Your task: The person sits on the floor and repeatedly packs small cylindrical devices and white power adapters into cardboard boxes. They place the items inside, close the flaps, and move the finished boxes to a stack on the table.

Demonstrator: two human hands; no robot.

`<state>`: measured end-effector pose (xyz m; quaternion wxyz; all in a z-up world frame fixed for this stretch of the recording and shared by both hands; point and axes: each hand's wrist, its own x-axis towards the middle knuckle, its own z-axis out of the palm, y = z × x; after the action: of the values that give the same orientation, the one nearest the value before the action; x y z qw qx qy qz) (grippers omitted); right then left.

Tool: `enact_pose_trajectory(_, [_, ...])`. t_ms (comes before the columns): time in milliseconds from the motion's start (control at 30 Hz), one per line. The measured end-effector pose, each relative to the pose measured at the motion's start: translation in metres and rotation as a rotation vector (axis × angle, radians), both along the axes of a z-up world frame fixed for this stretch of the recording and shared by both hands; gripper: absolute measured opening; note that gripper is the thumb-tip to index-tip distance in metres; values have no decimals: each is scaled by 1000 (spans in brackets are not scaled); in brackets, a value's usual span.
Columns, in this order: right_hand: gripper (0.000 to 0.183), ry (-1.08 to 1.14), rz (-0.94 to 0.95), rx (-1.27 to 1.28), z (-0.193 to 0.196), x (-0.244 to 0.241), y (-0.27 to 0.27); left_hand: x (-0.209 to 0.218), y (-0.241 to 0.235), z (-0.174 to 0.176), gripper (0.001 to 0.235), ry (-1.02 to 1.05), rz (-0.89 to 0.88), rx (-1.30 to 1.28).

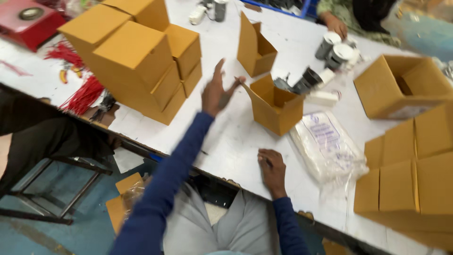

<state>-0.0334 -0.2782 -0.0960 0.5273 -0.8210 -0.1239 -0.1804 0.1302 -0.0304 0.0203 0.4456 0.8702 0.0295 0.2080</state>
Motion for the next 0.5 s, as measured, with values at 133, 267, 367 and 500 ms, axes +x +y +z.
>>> enact_pose_trajectory(133, [11, -137, 1, -69, -10, 4, -3, -49, -77, -24, 133, -124, -28, -224])
enact_pose_trajectory(267, [14, -166, 44, -51, -16, -3, -10, -22, -99, -37, 84, 39, -107, -512])
enact_pose_trajectory(367, [27, 127, -259, 124, -12, -17, -9, -11, -61, -41, 23, -354, -97, -261])
enact_pose_trajectory(500, [46, -14, -369, 329, 10, -26, -5, -32, 19, -23, 29, -300, -183, -76])
